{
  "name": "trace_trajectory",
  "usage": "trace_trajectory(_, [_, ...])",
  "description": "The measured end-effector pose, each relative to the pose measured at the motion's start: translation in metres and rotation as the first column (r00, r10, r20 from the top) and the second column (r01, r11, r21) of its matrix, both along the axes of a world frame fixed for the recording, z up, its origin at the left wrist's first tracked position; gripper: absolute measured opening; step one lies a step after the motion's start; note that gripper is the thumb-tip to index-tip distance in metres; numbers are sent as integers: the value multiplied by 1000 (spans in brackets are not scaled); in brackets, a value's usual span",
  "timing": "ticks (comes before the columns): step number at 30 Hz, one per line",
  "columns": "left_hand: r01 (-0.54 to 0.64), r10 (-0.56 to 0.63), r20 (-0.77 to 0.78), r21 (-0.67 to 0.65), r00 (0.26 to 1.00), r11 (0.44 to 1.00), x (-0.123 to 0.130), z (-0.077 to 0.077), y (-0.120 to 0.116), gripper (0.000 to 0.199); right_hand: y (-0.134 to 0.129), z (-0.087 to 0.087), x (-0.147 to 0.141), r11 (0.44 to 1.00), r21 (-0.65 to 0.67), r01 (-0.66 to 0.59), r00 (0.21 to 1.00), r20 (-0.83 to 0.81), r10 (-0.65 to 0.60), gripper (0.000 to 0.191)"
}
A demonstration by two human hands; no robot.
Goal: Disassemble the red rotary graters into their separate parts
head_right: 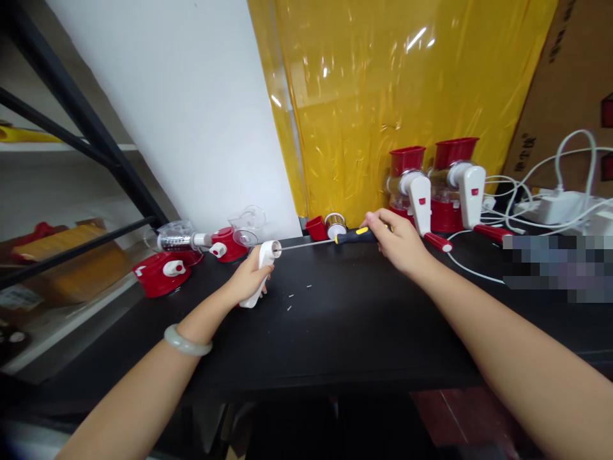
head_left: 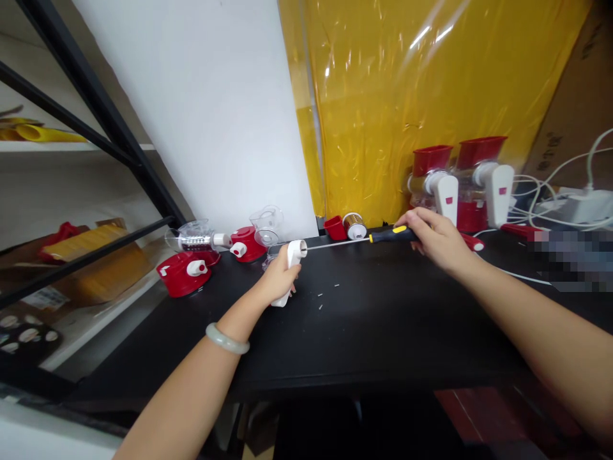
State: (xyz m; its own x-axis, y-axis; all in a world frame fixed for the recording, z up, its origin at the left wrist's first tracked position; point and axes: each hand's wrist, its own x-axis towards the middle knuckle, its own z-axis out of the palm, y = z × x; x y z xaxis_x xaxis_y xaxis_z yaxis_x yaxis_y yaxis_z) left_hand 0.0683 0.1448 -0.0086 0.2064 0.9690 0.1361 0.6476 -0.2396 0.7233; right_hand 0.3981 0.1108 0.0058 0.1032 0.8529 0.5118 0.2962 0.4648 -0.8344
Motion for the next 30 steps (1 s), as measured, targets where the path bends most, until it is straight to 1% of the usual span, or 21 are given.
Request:
trace_trajectory(2, [-5, 5, 15, 11, 1000, 1000, -1, 0, 2, 51, 1, 0, -1, 998, 67, 12, 999, -31, -10, 24])
trace_trajectory(3, [-8, 8, 20, 13, 1000, 1000, -1, -1, 3, 50, 2, 0, -1, 994, 110, -11, 998, -67, 19, 27])
trace_trajectory(5, [-10, 10, 23, 13, 1000, 1000, -2, -1, 4, 50, 3, 0, -2, 982, 163, -95, 985, -124, 116, 39])
trace_trajectory(7, [-5, 4, 20, 8, 1000, 1000, -2, -1, 4, 50, 4, 0, -1, 972, 177, -155, 970, -159, 183, 37])
trace_trajectory(8, [-1, 1, 19, 5, 1000, 1000, -2, -1, 3, 51, 4, 0, 0, 973, 171, -154, 971, -157, 181, 32])
trace_trajectory(9, [1, -2, 19, 3, 1000, 1000, -1, -1, 3, 52, 4, -1, 1, 980, 154, -130, 980, -134, 150, 27])
trace_trajectory(10, [2, -2, 19, 3, 1000, 1000, -1, 0, 2, 52, 4, -1, 2, 988, 125, -87, 991, -92, 99, 25])
trace_trajectory(12, [4, -4, 20, 1, 1000, 1000, -1, 0, 2, 52, 4, -2, 3, 998, 70, 10, 1000, -1, -10, 30])
trace_trajectory(14, [1, -1, 24, 2, 1000, 1000, 0, 0, 1, 52, 5, -3, 4, 995, 80, 51, 998, 22, -53, 26])
trace_trajectory(15, [-1, 1, 27, 1, 1000, 1000, 0, 1, 1, 51, 5, -3, 3, 993, 111, 41, 999, -7, -40, 25])
trace_trajectory(16, [1, -1, 31, 0, 1000, 1000, 0, 1, 1, 51, 6, -3, 3, 990, 142, 11, 999, -50, -4, 29])
trace_trajectory(18, [4, -4, 36, -1, 999, 1000, 0, 1, 1, 52, 6, -2, 1, 981, 180, -78, 985, -141, 105, 42])
trace_trajectory(19, [6, -5, 37, -3, 999, 1000, 0, 1, 0, 52, 6, -1, 0, 976, 181, -123, 971, -180, 156, 45])
trace_trajectory(21, [7, -7, 34, -7, 999, 1000, 1, 2, 0, 52, 6, -1, 0, 972, 168, -166, 952, -231, 203, 36])
trace_trajectory(22, [8, -7, 32, -8, 999, 1000, 1, 2, 0, 52, 6, -1, 0, 976, 149, -162, 955, -227, 193, 30])
trace_trajectory(23, [10, -10, 32, -8, 999, 1000, 1, 1, -1, 52, 6, -1, 0, 982, 122, -141, 965, -203, 163, 29])
trace_trajectory(25, [20, -20, 35, -4, 999, 1000, 1, 1, -1, 51, 5, -2, 0, 995, 77, -65, 990, -117, 74, 34])
trace_trajectory(27, [26, -26, 37, 3, 999, 1000, 0, 0, 0, 51, 5, -3, 1, 995, 104, 1, 998, -69, 6, 28])
trace_trajectory(28, [27, -27, 38, 6, 999, 1000, 0, 0, 0, 51, 6, -3, 0, 990, 137, 8, 997, -81, 3, 24])
trace_trajectory(29, [27, -28, 38, 7, 999, 1000, 0, 0, 0, 51, 6, -2, 0, 985, 170, -6, 993, -111, 25, 24])
trace_trajectory(30, [28, -28, 36, 7, 999, 1000, 0, 0, 0, 50, 6, -2, -1, 981, 192, -39, 987, -147, 68, 29])
